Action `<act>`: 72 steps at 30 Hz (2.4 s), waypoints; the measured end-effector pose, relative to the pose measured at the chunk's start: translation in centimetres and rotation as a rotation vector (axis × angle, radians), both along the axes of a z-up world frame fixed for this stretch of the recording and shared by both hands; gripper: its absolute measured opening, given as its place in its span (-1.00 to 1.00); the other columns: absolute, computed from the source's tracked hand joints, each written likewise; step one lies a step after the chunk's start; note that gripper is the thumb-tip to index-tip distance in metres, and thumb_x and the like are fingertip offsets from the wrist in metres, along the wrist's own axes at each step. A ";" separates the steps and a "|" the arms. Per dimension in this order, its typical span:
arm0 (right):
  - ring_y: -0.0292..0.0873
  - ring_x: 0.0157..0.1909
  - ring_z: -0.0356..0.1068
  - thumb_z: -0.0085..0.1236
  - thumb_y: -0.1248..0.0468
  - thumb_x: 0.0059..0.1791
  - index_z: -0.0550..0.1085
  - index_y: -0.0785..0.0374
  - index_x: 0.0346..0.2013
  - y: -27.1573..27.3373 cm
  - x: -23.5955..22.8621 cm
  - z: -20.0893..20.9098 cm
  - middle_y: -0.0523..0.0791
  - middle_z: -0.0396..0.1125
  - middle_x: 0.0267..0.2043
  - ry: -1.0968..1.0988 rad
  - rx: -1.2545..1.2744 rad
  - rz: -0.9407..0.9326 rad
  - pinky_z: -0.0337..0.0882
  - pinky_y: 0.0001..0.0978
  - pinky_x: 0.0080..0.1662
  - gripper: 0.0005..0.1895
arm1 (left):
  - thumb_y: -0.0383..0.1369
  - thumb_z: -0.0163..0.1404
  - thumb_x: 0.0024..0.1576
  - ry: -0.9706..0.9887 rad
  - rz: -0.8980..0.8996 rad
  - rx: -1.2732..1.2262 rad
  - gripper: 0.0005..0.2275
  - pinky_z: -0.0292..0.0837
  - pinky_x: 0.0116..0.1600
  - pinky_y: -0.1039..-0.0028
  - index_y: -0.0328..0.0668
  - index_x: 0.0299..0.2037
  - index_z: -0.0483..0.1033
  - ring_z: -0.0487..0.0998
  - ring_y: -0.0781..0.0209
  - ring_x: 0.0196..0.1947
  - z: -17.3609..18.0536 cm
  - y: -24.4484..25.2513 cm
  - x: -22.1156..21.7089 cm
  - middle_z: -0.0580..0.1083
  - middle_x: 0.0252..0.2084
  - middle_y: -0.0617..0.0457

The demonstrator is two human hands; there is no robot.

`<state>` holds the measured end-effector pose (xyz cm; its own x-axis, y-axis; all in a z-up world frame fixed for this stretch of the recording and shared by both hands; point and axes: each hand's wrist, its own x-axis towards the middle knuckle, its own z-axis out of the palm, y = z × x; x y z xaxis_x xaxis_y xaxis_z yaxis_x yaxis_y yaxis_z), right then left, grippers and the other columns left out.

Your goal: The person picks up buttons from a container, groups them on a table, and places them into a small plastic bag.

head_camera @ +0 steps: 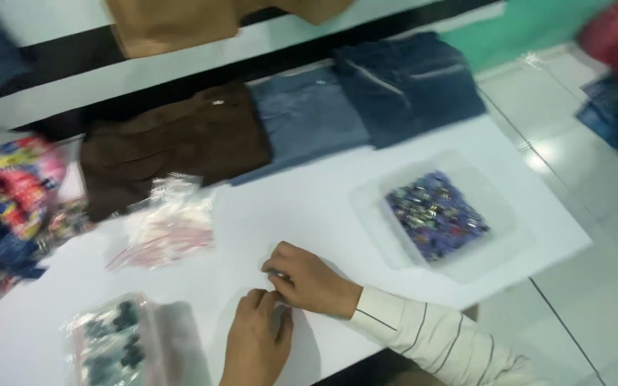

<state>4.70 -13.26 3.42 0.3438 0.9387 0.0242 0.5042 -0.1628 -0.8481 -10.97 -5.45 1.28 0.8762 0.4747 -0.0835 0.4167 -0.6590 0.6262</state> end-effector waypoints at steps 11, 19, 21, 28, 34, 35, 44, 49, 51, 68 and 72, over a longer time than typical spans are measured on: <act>-0.15 -0.13 0.46 -0.13 0.33 0.03 0.44 0.31 0.09 -10.5 4.0 9.3 -0.08 0.36 -0.07 0.097 -0.141 -0.265 0.41 -0.33 -0.06 -0.64 | -0.57 -0.03 0.03 -0.411 -0.474 0.040 -0.87 0.37 -0.14 0.28 -0.25 -0.24 0.46 0.45 -0.05 -0.23 8.5 -4.1 9.1 0.45 -0.20 -0.05; -0.13 -0.34 0.29 -0.01 0.18 0.08 0.44 0.23 -0.58 -18.3 11.4 7.5 -0.14 0.29 -0.52 -0.316 -0.438 -0.346 0.29 -0.21 -0.27 -0.64 | -0.64 -0.10 0.02 -0.406 -0.557 0.195 -0.73 0.30 0.01 0.18 -0.26 -0.11 0.54 0.41 -0.09 0.02 8.8 -6.8 16.3 0.51 -0.10 -0.02; 0.09 -0.19 0.41 -0.09 0.22 0.03 0.62 0.34 -0.29 -18.2 11.4 6.6 0.08 0.47 -0.32 -0.216 -0.605 -0.137 0.31 -0.18 -0.22 -0.66 | -0.65 -0.06 0.04 -0.287 -0.548 0.167 -0.73 0.29 0.19 0.03 -0.29 -0.12 0.62 0.46 -0.12 0.08 9.4 -7.3 18.3 0.54 -0.18 -0.15; -0.04 -0.01 0.40 -0.34 0.13 0.10 0.56 0.17 -0.03 -17.4 12.5 9.0 -0.02 0.48 -0.04 -0.305 -0.686 -0.152 0.33 -0.28 -0.16 -0.55 | -0.58 -0.21 0.14 -0.665 -0.426 0.060 -0.69 0.18 0.31 0.08 -0.08 -0.04 0.55 0.40 -0.06 0.17 3.2 -7.4 23.0 0.53 -0.09 0.03; 0.18 0.19 0.36 -0.14 0.33 0.04 0.42 0.37 0.19 -16.5 13.9 10.4 0.19 0.30 0.21 -0.326 -0.520 -0.304 0.41 -0.04 0.12 -0.57 | -0.46 -0.27 0.18 -0.661 -0.335 0.030 -0.70 0.14 0.34 0.09 -0.14 -0.02 0.53 0.35 -0.09 0.20 0.4 -6.4 23.1 0.52 -0.07 -0.02; 0.24 0.18 0.35 -0.06 0.35 0.02 0.44 0.36 0.17 -16.1 14.1 10.3 0.20 0.31 0.18 -0.324 -0.475 -0.294 0.43 0.03 0.10 -0.58 | -0.46 -0.26 0.18 -0.673 -0.338 0.018 -0.70 0.14 0.34 0.09 -0.15 -0.02 0.53 0.36 -0.10 0.20 0.3 -6.4 23.2 0.52 -0.07 -0.02; 0.14 0.03 0.45 -0.03 0.44 -0.03 0.61 0.23 -0.10 -16.4 14.9 8.3 0.06 0.45 -0.05 -0.326 -0.654 -0.241 0.56 -0.14 -0.12 -0.69 | -0.43 -0.22 0.21 -0.711 -0.319 -0.072 -0.74 0.12 0.35 0.10 -0.16 -0.04 0.55 0.36 -0.11 0.20 0.3 -6.7 22.8 0.52 -0.08 -0.01; 0.05 -0.09 0.50 -0.05 0.35 -0.01 0.62 0.25 -0.17 -17.9 14.6 9.2 0.04 0.48 -0.20 -0.341 -0.725 -0.265 0.57 -0.20 -0.18 -0.73 | -0.44 -0.23 0.20 -0.724 -0.319 -0.085 -0.73 0.11 0.36 0.08 -0.17 -0.03 0.54 0.37 -0.12 0.20 0.1 -6.9 22.7 0.53 -0.08 -0.01; 0.21 -0.03 0.49 -0.09 0.38 -0.01 0.62 0.29 -0.17 -18.2 13.9 8.0 0.12 0.51 -0.13 -0.179 -0.713 -0.052 0.55 -0.04 -0.12 -0.71 | -0.44 -0.23 0.21 -0.744 -0.313 -0.093 -0.74 0.11 0.35 0.08 -0.17 -0.04 0.54 0.38 -0.13 0.19 0.2 -6.8 22.7 0.53 -0.09 -0.02; 0.00 -0.18 0.52 -0.07 0.35 0.04 0.57 0.32 -0.03 -16.1 14.5 6.7 0.06 0.50 -0.15 -0.074 -0.689 -0.075 0.50 -0.32 -0.27 -0.70 | -0.46 -0.24 0.21 -0.776 -0.291 -0.069 -0.74 0.15 0.32 0.09 -0.18 -0.07 0.56 0.41 -0.13 0.15 0.1 -6.9 22.7 0.54 -0.10 -0.05; -0.05 -0.22 0.51 -0.06 0.32 0.02 0.57 0.26 0.00 -15.7 15.7 6.6 0.04 0.48 -0.14 -0.192 -0.682 -0.230 0.48 -0.35 -0.33 -0.67 | -0.47 -0.23 0.20 -0.786 -0.291 -0.056 -0.74 0.16 0.32 0.10 -0.18 -0.08 0.57 0.43 -0.11 0.13 0.0 -6.8 22.7 0.55 -0.12 -0.03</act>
<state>20.41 -29.00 10.04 0.5821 0.6716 -0.4584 0.5232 -0.7409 -0.4211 11.73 -12.27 1.29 0.7759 0.2337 0.5860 -0.3365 -0.6323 0.6978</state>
